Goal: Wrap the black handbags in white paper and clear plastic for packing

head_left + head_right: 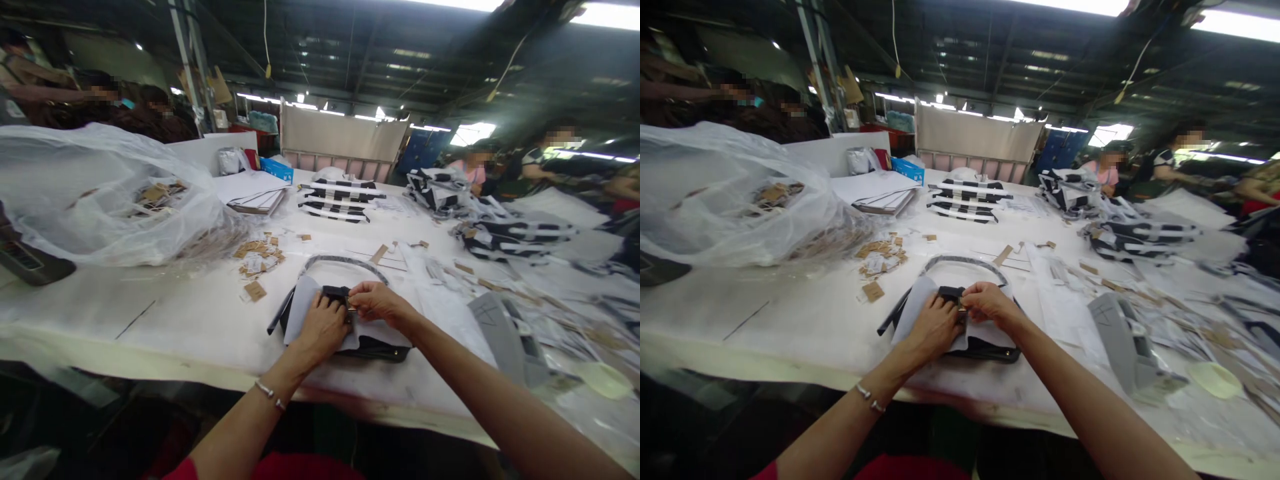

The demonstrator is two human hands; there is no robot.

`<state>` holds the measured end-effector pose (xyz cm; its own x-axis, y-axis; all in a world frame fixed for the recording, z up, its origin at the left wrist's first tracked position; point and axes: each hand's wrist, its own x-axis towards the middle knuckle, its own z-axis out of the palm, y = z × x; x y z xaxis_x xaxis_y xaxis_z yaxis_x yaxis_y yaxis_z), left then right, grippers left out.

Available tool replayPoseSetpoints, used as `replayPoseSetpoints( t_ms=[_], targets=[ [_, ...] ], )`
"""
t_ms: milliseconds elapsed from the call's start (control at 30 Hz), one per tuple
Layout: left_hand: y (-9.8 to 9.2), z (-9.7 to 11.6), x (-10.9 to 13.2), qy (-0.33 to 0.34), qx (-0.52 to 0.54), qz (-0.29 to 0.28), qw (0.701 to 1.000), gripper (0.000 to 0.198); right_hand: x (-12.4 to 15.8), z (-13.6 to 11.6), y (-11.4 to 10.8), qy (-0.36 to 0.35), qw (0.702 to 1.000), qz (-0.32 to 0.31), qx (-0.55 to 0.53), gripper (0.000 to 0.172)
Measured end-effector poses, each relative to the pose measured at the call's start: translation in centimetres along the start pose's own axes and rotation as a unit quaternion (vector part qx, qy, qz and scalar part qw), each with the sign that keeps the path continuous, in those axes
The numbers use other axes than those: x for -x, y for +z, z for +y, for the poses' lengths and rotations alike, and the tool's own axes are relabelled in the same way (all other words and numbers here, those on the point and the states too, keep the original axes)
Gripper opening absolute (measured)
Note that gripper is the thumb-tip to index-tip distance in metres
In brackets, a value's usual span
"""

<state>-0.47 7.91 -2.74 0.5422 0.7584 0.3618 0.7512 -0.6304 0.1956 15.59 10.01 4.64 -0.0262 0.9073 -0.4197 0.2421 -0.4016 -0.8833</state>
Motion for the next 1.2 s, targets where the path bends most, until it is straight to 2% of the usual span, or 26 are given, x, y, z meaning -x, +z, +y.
replayPoseSetpoints(
  t_ms=[100, 233, 500, 633, 767, 900, 967, 1067, 1200],
  targets=[
    [0.3, 0.0, 0.0, -0.044, -0.008, -0.021, 0.999, 0.040, 0.4, 0.7, 1.0, 0.008, 1.000, 0.005, 0.004, 0.021],
    [0.2, -0.1, -0.3, -0.074, -0.015, -0.045, 0.996, 0.052, 0.1, 2.5, 1.3, -0.028, 0.999, 0.020, 0.024, 0.020],
    [-1.5, -1.1, -0.1, -0.039, -0.014, -0.084, 0.996, 0.064, -0.2, 4.6, 0.9, -0.094, 0.984, 0.043, 0.145, 0.018],
    [-1.9, -0.6, 0.3, -0.063, -0.034, -0.066, 0.995, 0.068, 0.6, 4.9, 1.1, -0.141, 0.969, 0.069, 0.193, 0.016],
    [-2.0, 0.1, 1.2, -0.089, -0.021, -0.012, 0.996, 0.059, 1.0, 5.0, 1.2, -0.163, 0.956, 0.064, 0.235, 0.012],
    [-1.9, -0.2, 2.4, -0.039, 0.039, 0.030, 0.998, 0.040, 1.1, 5.5, 1.3, -0.230, 0.904, 0.099, 0.348, 0.009],
    [-1.5, -0.6, 3.0, 0.025, 0.082, 0.027, 0.996, 0.029, 1.1, 6.0, 1.4, -0.270, 0.878, 0.106, 0.380, 0.010],
    [-0.6, -1.1, 3.4, 0.095, 0.123, -0.001, 0.988, 0.012, 1.2, 7.0, 1.3, -0.309, 0.864, 0.080, 0.389, 0.016],
    [-0.1, -1.3, 3.6, 0.087, 0.124, -0.025, 0.988, 0.012, 1.4, 7.4, 1.1, -0.305, 0.860, 0.039, 0.407, 0.018]
  ],
)
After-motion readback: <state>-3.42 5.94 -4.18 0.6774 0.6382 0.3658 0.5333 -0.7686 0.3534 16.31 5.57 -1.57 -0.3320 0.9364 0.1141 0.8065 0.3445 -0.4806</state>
